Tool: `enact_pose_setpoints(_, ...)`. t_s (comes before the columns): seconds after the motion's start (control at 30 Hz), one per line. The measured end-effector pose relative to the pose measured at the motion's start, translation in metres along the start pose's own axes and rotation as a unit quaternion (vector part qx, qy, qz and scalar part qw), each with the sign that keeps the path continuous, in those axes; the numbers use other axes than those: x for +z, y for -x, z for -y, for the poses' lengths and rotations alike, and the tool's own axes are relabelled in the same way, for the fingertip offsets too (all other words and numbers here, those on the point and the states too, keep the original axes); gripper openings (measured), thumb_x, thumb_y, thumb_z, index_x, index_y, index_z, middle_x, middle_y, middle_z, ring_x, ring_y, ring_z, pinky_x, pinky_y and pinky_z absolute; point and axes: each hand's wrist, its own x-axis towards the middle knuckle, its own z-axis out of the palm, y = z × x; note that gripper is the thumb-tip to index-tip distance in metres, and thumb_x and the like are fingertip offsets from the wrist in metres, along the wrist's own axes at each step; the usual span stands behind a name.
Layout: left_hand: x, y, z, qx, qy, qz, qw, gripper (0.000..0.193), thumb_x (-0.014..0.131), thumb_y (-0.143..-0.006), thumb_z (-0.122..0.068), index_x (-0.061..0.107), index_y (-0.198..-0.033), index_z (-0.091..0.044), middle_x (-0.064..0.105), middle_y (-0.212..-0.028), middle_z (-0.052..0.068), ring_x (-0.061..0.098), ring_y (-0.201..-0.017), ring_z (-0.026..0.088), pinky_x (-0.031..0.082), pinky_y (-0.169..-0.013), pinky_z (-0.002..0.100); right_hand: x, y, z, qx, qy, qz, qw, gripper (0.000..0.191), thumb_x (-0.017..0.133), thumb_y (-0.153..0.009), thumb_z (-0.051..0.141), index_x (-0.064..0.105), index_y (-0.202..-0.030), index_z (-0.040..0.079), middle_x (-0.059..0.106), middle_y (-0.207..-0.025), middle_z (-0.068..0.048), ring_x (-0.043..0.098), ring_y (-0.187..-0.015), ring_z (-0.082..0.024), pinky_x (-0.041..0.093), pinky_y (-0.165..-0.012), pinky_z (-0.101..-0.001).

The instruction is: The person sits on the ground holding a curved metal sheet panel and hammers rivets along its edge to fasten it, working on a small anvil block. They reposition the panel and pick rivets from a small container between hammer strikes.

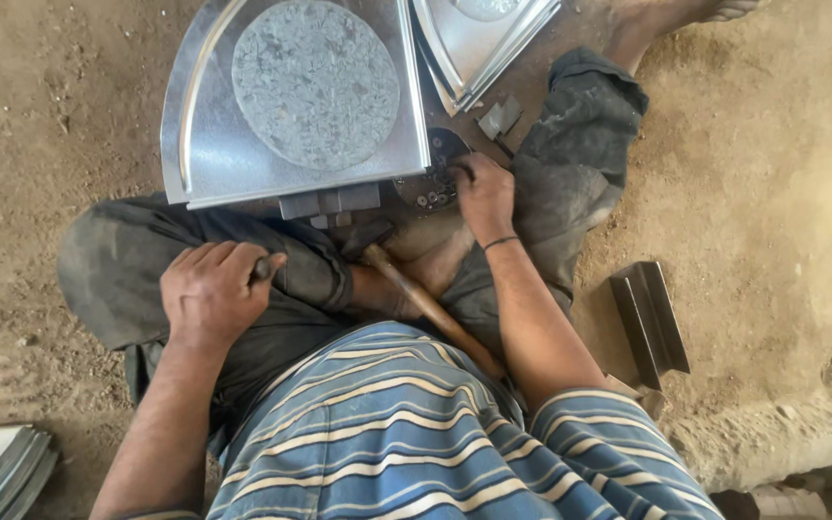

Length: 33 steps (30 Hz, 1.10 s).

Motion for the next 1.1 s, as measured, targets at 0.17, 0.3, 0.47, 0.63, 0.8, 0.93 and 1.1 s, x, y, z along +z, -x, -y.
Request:
enact_pose_setpoints(0.17,0.008,-0.009,0.002,-0.007,-0.015,0.009,1.0,0.027,0.081,-0.092,-0.031,0.066,-0.079,-0.013,0.064,-0.074,0.002,0.065,-0.071,0.025,0.052,-0.066,0.039,0.023,-0.013,0.012,0.01,0.08,0.046,0.996,0.01,0.071,-0.082,0.008,0.068,-0.091,0.004,0.07,-0.091,-0.019,0.066,-0.089,-0.042,0.053,-0.077,-0.0512)
enact_pose_setpoints(0.3,0.012,-0.012,0.002,0.009,-0.037,0.014,0.999,0.028,0.081,-0.091,-0.032,0.065,-0.078,-0.013,0.063,-0.073,0.002,0.064,-0.07,0.025,0.05,-0.065,0.038,0.032,-0.022,0.015,-0.021,0.055,0.051,0.997,0.021,0.064,-0.081,0.003,0.071,-0.1,0.005,0.07,-0.092,-0.02,0.066,-0.088,-0.043,0.053,-0.076,-0.0516)
enact_pose_setpoints(0.47,0.016,-0.013,0.0,-0.003,-0.05,0.018,0.999,0.028,0.082,-0.092,-0.033,0.065,-0.079,-0.013,0.063,-0.073,0.001,0.064,-0.07,0.024,0.05,-0.064,0.038,0.042,-0.026,0.018,-0.01,0.075,0.064,0.995,0.025,0.057,-0.087,-0.002,0.072,-0.105,0.007,0.073,-0.1,-0.019,0.068,-0.098,-0.04,0.056,-0.086,-0.0488)
enact_pose_setpoints(0.63,0.017,-0.015,0.0,-0.007,-0.056,0.019,0.998,0.028,0.081,-0.092,-0.033,0.066,-0.08,-0.013,0.063,-0.072,0.001,0.064,-0.069,0.023,0.05,-0.063,0.038,0.045,-0.026,0.02,-0.02,0.109,0.057,0.992,0.032,0.058,-0.086,-0.001,0.072,-0.113,0.007,0.072,-0.115,-0.022,0.068,-0.107,-0.039,0.055,-0.092,-0.0445)
enact_pose_setpoints(0.8,0.017,-0.016,-0.003,-0.008,-0.067,0.02,0.998,0.03,0.081,-0.094,-0.034,0.067,-0.079,-0.013,0.063,-0.071,0.001,0.064,-0.067,0.022,0.05,-0.061,0.037,0.043,-0.026,0.021,-0.057,0.151,0.078,0.984,0.033,0.058,-0.085,-0.002,0.071,-0.114,0.007,0.072,-0.117,-0.018,0.067,-0.118,-0.035,0.054,-0.096,-0.0413)
enact_pose_setpoints(0.93,0.014,-0.014,-0.005,-0.008,-0.064,0.009,0.998,0.028,0.081,-0.093,-0.033,0.067,-0.079,-0.013,0.063,-0.072,0.0,0.064,-0.068,0.022,0.05,-0.062,0.037,0.038,-0.028,0.026,0.02,0.115,0.09,0.989,0.024,0.059,-0.09,-0.001,0.072,-0.109,0.006,0.072,-0.115,-0.018,0.068,-0.107,-0.035,0.055,-0.092,-0.0429)
enact_pose_setpoints(1.1,0.008,-0.012,-0.003,-0.01,-0.058,-0.009,0.998,0.031,0.083,-0.089,-0.033,0.065,-0.075,-0.012,0.06,-0.07,0.003,0.064,-0.069,0.025,0.051,-0.064,0.039,0.012,-0.016,0.025,0.375,-0.331,0.066,0.863,0.009,0.06,-0.099,0.007,0.068,-0.1,0.01,0.068,-0.095,-0.01,0.064,-0.077,-0.021,0.055,-0.063,-0.0375)
